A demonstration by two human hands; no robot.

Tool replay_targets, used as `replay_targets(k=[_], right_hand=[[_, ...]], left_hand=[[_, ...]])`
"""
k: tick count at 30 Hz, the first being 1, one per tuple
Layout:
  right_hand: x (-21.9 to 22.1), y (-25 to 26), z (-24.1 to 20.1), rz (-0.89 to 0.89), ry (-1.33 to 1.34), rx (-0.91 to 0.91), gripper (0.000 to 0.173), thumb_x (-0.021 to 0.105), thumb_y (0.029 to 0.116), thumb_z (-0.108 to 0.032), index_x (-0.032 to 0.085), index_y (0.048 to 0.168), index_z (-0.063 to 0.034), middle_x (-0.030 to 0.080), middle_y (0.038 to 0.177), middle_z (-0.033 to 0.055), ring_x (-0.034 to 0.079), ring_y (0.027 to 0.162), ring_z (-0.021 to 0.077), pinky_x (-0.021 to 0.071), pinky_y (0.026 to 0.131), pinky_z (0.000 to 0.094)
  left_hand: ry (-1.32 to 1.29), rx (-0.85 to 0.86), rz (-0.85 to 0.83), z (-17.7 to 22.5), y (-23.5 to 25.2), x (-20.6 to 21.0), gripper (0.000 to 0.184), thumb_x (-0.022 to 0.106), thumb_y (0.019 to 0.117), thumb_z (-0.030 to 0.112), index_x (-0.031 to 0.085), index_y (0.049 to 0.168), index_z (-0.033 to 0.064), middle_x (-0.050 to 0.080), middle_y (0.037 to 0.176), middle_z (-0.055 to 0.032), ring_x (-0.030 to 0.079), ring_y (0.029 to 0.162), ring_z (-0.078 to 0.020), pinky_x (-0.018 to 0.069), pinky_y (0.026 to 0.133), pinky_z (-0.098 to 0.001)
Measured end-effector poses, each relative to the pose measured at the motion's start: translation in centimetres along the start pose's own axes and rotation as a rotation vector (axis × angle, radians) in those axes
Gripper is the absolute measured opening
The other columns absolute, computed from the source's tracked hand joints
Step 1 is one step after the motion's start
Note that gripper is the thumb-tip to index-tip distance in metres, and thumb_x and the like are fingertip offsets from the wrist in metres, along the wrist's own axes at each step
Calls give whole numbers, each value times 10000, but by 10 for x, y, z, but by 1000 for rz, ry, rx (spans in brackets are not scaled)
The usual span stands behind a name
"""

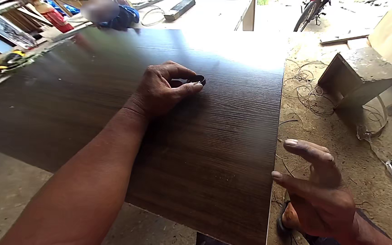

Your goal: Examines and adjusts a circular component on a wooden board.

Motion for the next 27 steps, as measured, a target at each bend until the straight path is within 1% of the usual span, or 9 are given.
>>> replay_targets(k=[4, 8, 13, 18, 22, 24, 27], right_hand=[[-1, 3, 8, 17, -32, 25, 286, 569, 975, -143, 767, 1163, -231, 518, 1501, 89, 435, 1434, 298, 422, 1161, 514], [-2, 10, 17, 48, -52, 29, 275, 576, 974, -121, 782, 1133, -213, 529, 1484, 109, 436, 1432, 300, 423, 1157, 509], [-3, 18, 26, 75, -81, 23, 269, 574, 971, -107, 791, 1102, -198, 536, 1471, 123, 439, 1429, 299, 423, 1155, 508], [-3, 24, 37, 103, -109, 24, 286, 567, 966, -92, 795, 1112, -181, 532, 1474, 134, 445, 1423, 297, 438, 1145, 500], [-4, 28, 47, 116, -144, 42, 290, 563, 968, -92, 786, 1139, -161, 524, 1481, 148, 455, 1417, 292, 455, 1130, 491], [-5, 31, 52, 125, -162, 61, 302, 558, 965, -82, 771, 1173, -132, 516, 1485, 164, 464, 1414, 301, 477, 1119, 488], [-5, 34, 59, 122, -163, 101, 328, 542, 976, -88, 734, 1241, -109, 490, 1508, 165, 481, 1402, 299, 510, 1091, 474]], left_hand=[[-5, 5, -5, 0, 0, 0, 327, 741, 914, 356, 732, 1126, 107, 665, 1188, -25, 681, 1026, -45, 597, 843, -204], [-30, 7, 0, 2, 0, 1, 326, 745, 912, 331, 729, 1126, 86, 661, 1178, -36, 679, 1034, -53, 595, 849, -199], [-22, -11, -3, 2, 0, 0, 322, 746, 913, 326, 729, 1132, 90, 658, 1196, -39, 677, 1057, -58, 600, 865, -211], [-44, -5, 8, 2, 0, -1, 312, 748, 914, 312, 730, 1129, 87, 665, 1189, -29, 681, 1044, -59, 600, 860, -209], [-57, 0, 8, 1, 1, -1, 319, 746, 916, 319, 726, 1134, 87, 665, 1186, -26, 681, 1039, -61, 603, 863, -218], [-66, 3, 12, 0, 0, -1, 325, 749, 910, 314, 726, 1135, 81, 670, 1184, -30, 685, 1038, -67, 603, 871, -223], [-66, -6, 13, 0, 0, -1, 315, 750, 908, 300, 725, 1129, 76, 668, 1179, -27, 675, 1049, -71, 592, 885, -223]])
Point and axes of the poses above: each hand's wrist, its own y-axis towards the middle knuckle, its own x-axis out of the palm, z = x × y, the point moved 6 cm from there along y, towards the middle knuckle
